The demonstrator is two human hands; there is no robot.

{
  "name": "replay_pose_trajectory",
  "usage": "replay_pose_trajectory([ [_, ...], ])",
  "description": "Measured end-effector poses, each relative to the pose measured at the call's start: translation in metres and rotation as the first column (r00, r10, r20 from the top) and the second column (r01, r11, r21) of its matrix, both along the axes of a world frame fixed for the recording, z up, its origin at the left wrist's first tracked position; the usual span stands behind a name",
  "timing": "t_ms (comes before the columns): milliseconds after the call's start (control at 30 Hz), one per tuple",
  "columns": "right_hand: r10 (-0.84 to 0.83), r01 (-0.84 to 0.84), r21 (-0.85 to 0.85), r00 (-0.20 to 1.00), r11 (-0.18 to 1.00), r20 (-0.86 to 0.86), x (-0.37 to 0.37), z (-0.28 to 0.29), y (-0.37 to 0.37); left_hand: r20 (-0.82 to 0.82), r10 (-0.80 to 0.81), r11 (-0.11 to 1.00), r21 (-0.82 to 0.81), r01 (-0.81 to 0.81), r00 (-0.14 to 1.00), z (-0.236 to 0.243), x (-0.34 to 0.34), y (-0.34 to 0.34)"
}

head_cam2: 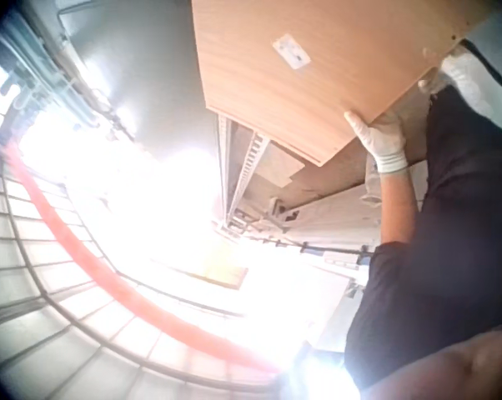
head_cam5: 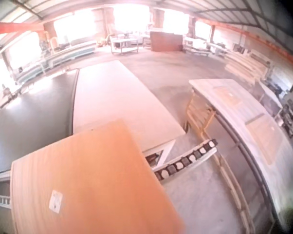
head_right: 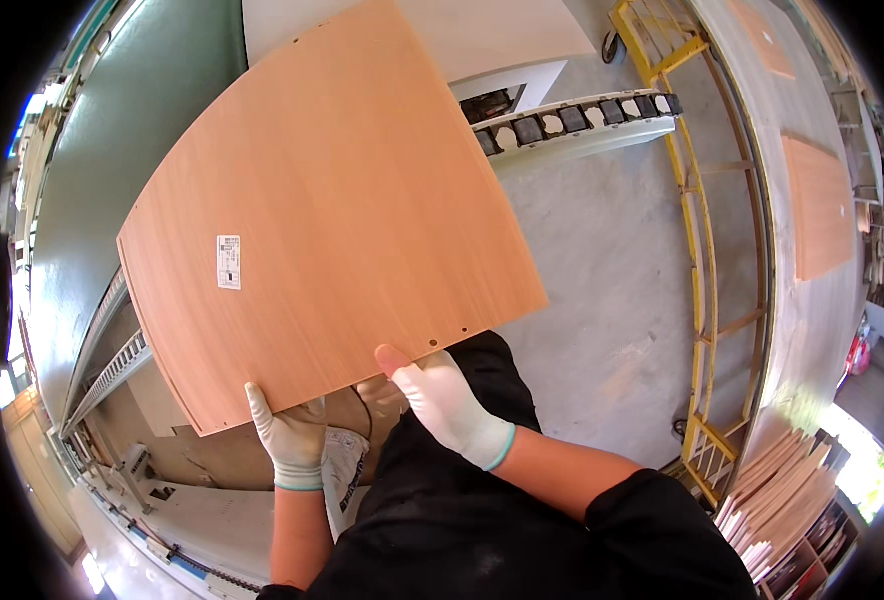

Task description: The person picks up wooden boards from a stack, places them into an edge-banding machine one by one, and returns them to a finished stack.

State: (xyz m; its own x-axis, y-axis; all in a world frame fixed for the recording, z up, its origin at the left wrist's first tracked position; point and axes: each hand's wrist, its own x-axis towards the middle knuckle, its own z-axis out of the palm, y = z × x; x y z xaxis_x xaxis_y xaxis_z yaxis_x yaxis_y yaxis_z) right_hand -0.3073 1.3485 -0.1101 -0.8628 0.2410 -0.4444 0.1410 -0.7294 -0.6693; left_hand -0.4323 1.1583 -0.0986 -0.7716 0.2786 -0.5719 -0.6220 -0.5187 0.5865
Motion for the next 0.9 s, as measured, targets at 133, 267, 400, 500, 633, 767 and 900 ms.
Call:
replay_pose_trajectory([
  [133, -0.003, 0.0, -0.169, 1.0, 0.986, -0.018, -0.001, -0.001, 0.006, -0.012, 0.048, 0.999, 0.007, -0.048, 0.999, 0.0, 0.008, 0.006],
  [267, -0.044, 0.033, -0.131, 0.996, 0.991, -0.076, -0.008, -0.002, -0.008, -0.014, 0.008, 1.0, 0.011, -0.008, 1.0, 0.001, -0.006, 0.002],
  [400, -0.045, 0.035, -0.095, 0.993, 0.995, -0.112, -0.008, -0.005, -0.018, -0.075, -0.093, 0.995, 0.023, 0.095, 0.993, -0.008, -0.016, -0.023],
  [500, -0.093, 0.094, 0.038, 0.995, 0.995, -0.023, 0.01, -0.017, -0.022, -0.069, -0.032, 0.998, -0.052, 0.028, 0.997, -0.012, -0.016, -0.026],
  [633, -0.109, 0.069, 0.325, 0.988, 0.943, 0.106, 0.033, -0.02, -0.016, -0.072, -0.042, 0.999, -0.024, 0.04, 0.996, -0.006, -0.013, -0.023],
  [767, 0.053, -0.055, 0.219, 0.998, 0.974, 0.015, 0.027, -0.014, 0.0, -0.057, 0.03, 0.997, -0.068, -0.034, 0.998, -0.001, -0.01, -0.017],
  [900, 0.037, -0.04, 0.019, 0.994, 0.999, 0.098, 0.005, 0.003, -0.017, -0.049, 0.042, 0.996, -0.083, -0.046, 0.998, 0.005, -0.007, -0.011],
])
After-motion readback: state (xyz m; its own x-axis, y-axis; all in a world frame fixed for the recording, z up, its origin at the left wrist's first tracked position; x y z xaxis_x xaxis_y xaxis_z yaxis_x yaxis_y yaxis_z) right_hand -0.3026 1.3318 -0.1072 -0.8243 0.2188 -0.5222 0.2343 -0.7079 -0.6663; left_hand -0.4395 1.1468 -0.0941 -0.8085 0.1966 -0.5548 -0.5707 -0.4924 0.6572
